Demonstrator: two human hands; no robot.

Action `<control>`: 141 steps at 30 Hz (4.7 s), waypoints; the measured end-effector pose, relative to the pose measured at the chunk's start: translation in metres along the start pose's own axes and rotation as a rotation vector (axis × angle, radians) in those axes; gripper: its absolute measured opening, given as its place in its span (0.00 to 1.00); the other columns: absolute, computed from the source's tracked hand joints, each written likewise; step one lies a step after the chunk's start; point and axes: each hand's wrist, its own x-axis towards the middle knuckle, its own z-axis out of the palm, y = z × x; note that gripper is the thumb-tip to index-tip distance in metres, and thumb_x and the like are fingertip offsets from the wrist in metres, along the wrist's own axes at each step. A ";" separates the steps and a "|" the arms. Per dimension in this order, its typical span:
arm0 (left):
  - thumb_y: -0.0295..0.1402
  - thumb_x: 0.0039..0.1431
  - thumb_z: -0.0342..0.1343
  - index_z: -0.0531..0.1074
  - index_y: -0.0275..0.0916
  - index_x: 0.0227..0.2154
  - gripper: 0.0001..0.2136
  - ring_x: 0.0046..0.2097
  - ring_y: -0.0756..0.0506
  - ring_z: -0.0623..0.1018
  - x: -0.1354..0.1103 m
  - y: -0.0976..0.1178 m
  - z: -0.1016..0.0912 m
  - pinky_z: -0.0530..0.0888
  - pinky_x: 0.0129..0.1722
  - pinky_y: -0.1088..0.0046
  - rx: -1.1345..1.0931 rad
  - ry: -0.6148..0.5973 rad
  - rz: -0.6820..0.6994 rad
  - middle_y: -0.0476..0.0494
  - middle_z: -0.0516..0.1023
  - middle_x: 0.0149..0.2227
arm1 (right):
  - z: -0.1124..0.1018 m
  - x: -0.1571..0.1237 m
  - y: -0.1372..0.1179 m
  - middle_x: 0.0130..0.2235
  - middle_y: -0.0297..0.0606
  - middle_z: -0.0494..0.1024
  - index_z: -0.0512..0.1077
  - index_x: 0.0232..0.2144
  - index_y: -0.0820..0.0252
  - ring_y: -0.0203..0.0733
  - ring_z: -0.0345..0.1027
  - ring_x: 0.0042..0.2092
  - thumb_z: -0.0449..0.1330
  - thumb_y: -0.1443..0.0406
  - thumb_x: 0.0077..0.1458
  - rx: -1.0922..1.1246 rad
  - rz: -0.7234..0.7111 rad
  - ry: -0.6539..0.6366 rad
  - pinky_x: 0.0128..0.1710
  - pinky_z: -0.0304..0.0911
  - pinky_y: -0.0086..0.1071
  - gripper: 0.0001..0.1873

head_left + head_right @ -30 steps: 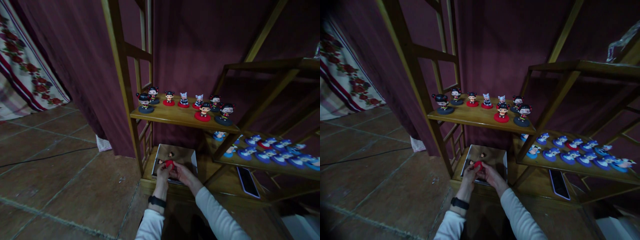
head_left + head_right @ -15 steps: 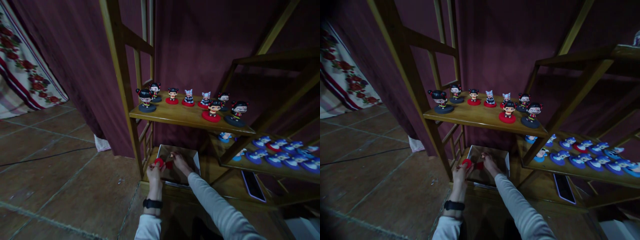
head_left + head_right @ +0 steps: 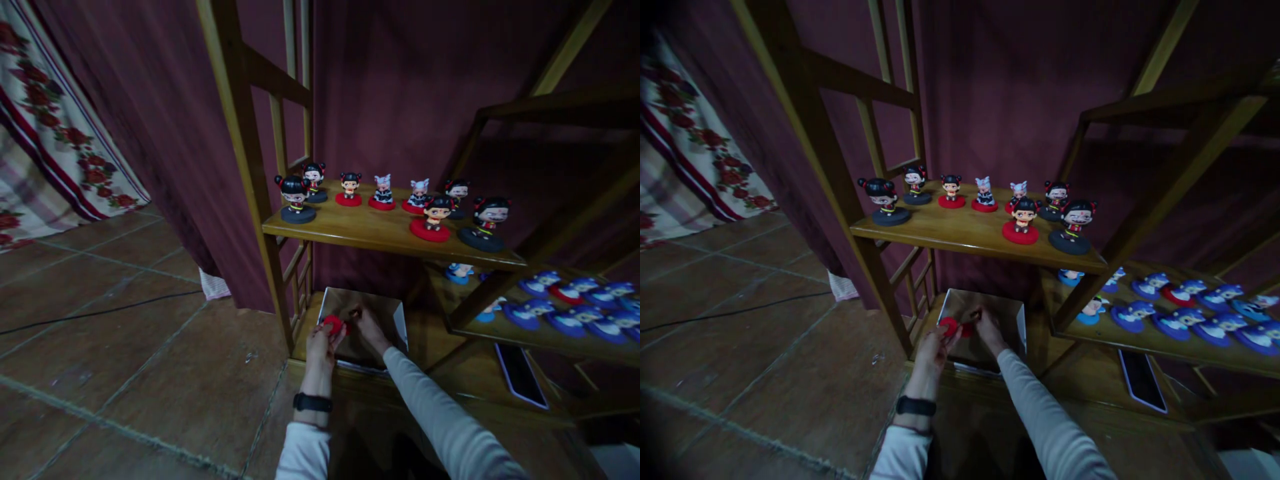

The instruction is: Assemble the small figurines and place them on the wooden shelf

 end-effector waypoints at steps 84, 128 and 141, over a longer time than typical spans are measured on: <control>0.24 0.44 0.59 0.70 0.31 0.21 0.03 0.27 0.49 0.74 -0.031 -0.067 0.019 0.75 0.33 0.68 0.253 -0.210 -0.050 0.44 0.73 0.22 | -0.077 -0.103 -0.039 0.49 0.39 0.69 0.59 0.54 0.49 0.43 0.65 0.49 0.47 0.62 0.57 -0.208 -0.303 -0.040 0.49 0.61 0.39 0.21; 0.20 0.45 0.60 0.71 0.32 0.24 0.05 0.28 0.50 0.76 -0.015 -0.071 0.013 0.76 0.33 0.73 0.200 -0.210 -0.178 0.44 0.76 0.25 | -0.052 -0.101 -0.024 0.36 0.36 0.78 0.74 0.33 0.58 0.40 0.71 0.35 0.65 0.61 0.36 0.847 0.371 0.130 0.33 0.67 0.33 0.17; 0.19 0.42 0.60 0.74 0.38 0.37 0.16 0.37 0.48 0.77 -0.015 -0.061 0.012 0.73 0.41 0.70 0.221 -0.429 -0.115 0.43 0.77 0.36 | -0.055 -0.093 -0.032 0.43 0.37 0.76 0.69 0.43 0.55 0.41 0.69 0.45 0.56 0.65 0.46 0.461 -0.040 0.153 0.49 0.62 0.40 0.18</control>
